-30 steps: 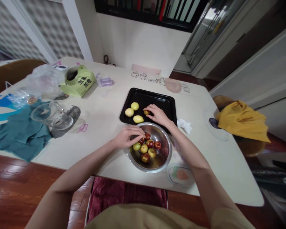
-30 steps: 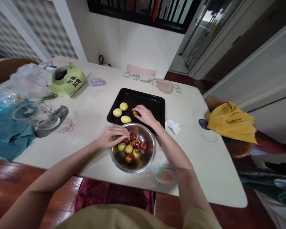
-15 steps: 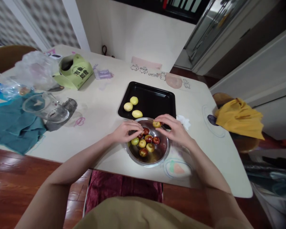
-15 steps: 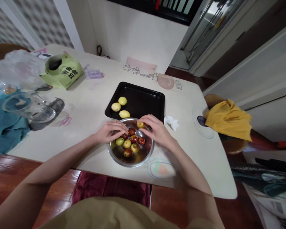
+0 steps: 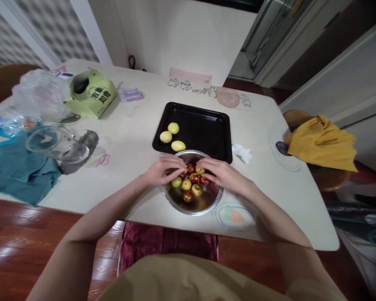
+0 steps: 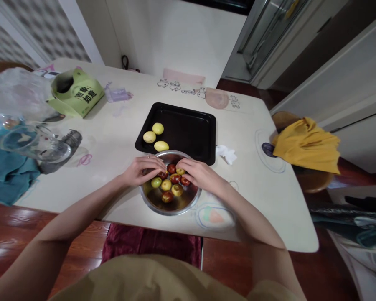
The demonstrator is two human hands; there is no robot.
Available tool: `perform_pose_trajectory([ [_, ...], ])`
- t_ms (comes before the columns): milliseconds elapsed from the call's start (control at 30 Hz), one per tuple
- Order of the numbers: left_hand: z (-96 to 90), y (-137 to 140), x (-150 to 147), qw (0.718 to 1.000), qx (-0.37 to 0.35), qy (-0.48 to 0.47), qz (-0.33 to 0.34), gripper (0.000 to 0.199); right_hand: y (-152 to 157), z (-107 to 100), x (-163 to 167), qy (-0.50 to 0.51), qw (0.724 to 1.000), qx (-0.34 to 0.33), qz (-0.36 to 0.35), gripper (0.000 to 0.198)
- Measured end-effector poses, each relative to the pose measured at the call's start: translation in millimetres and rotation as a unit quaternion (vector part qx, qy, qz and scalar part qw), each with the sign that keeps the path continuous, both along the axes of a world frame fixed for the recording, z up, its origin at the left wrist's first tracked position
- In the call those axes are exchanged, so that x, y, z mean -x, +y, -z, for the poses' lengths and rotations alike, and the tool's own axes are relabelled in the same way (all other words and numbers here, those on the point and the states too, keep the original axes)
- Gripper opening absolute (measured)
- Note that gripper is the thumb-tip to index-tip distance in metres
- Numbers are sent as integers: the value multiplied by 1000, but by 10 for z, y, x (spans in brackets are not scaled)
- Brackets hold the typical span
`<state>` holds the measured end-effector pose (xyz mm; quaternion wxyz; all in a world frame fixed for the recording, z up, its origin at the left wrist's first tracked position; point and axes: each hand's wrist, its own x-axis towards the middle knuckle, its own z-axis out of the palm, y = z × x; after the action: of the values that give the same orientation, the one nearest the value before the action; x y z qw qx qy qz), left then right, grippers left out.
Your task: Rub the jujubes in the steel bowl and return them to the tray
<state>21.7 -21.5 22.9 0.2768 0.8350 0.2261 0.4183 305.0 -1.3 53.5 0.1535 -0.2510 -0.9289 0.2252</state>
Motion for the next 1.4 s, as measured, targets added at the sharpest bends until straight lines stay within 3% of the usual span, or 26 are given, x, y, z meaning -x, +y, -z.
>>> perform_pose_trajectory([
  [300,-9,4,12,1000,-12,-1,2,18,-10,34,-13,-51,998,-15,26,36],
  [867,-33,0,14,1000,4,4,6,21,-26,15,-26,-82,996,-27,5,32],
  [1067,-35,-13,9,1000,-1,5,-2,20,-69,-81,-6,-57,998,-30,1,32],
  [1167,-12,2,15,999,-22,-18,-45,19,-178,-151,40,-33,999,-37,-22,32],
  [1400,58,148,120,963,-50,-16,-264,25,-414,-76,196,-13,983,-96,-158,28],
])
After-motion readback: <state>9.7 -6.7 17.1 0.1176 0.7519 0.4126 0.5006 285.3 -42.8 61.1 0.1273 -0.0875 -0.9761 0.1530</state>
